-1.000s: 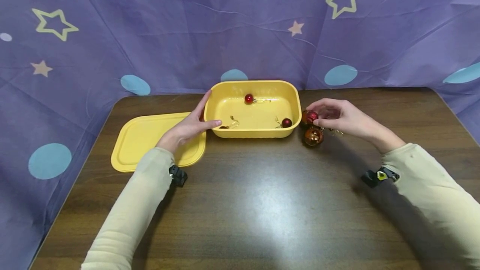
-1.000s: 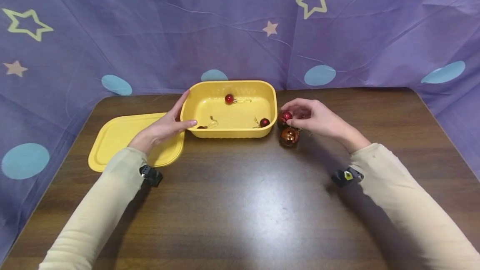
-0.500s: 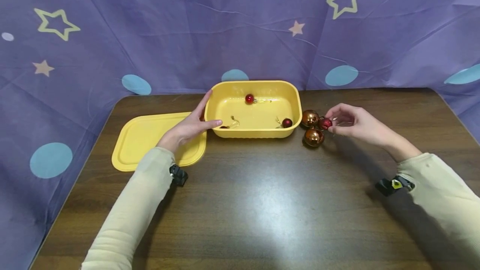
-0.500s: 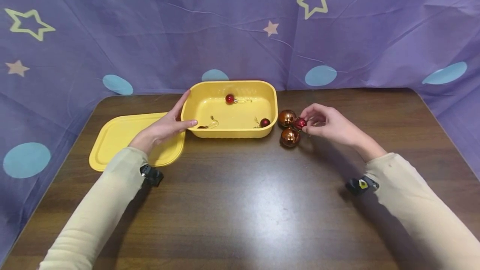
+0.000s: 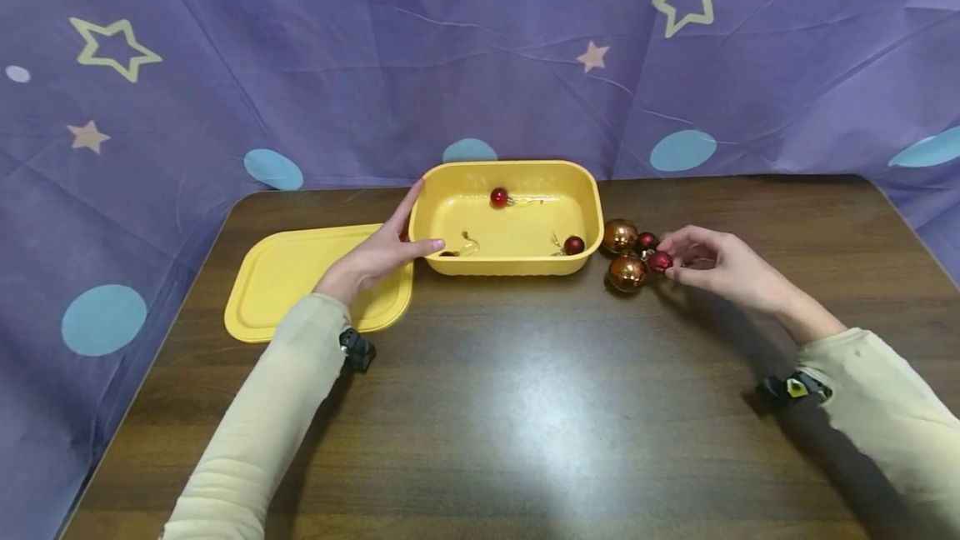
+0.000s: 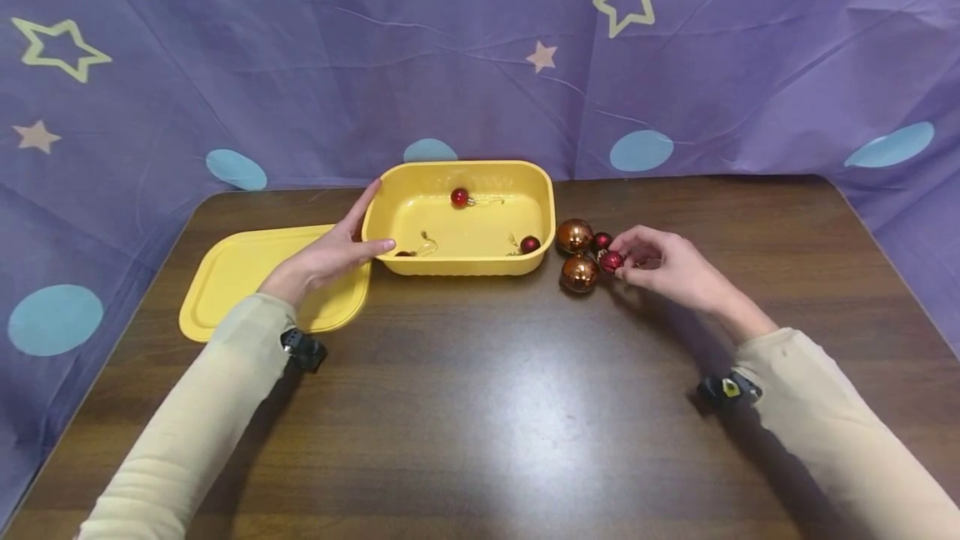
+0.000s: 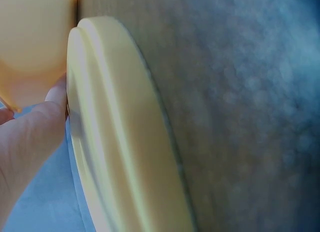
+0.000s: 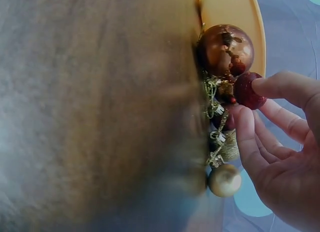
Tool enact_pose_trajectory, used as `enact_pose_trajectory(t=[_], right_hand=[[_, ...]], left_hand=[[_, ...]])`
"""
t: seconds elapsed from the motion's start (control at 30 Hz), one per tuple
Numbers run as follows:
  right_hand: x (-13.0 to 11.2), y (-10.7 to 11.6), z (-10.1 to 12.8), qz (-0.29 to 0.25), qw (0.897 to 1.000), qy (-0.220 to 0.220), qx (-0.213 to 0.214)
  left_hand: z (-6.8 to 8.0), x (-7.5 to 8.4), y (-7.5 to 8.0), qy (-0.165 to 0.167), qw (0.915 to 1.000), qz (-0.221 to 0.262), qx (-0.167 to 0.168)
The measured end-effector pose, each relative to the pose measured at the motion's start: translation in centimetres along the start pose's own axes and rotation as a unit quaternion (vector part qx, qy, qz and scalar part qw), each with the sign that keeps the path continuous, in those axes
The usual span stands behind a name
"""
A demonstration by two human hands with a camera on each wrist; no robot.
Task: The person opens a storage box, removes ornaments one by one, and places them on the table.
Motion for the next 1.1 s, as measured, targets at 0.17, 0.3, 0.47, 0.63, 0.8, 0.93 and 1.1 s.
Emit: enact_pose_trajectory(t=[0.17,0.3,0.47,0.63,0.8,0.93,1.1], right_hand=[[0.4,-0.5,0.3,-0.006,1.0,-0.002,0.002],[0.8,-0.7,0.6,-0.003,1.0,-0.01,-0.001],[1.3,-0.8,0.8,0.0,1.0,-0.016,-0.001],[1.5,-1.0,0.8,0.019,1.0,-0.014,0.002],[1.5,-1.1,0.9,0.027,0.999,-0.017,0.01],[1.5,-1.2,0.9,0.031,0.999,-0.018,0.013],[1.4,-1.0,0.7,0.046,0.999,-0.024,0.013]], left_hand=[[-0.1,-0.1,0.1,0.0,1.0,-0.002,0.001],[0.0,-0.1,0.1,0.005,1.0,-0.001,0.003],[0.0,0.0,0.1,0.007,1.0,-0.002,0.005],[0.0,0.1,0.0,0.002,1.0,0.007,0.005],[-0.1,0.0,0.0,0.0,0.9999,0.01,0.007],[-0.1,0.0,-0.1,0.002,0.9999,0.008,0.005],[-0.1,0.0,-0.1,0.0,1.0,0.007,0.005]])
Point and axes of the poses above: each hand's wrist, its own z-axis away from the middle knuckle, its own y-axis out of the back of the hand, x = y × z, the point moved 6 cm from there along -z, towards the middle knuckle, and after that the axes turned 9 degrees about x, right-handed, at the moved point
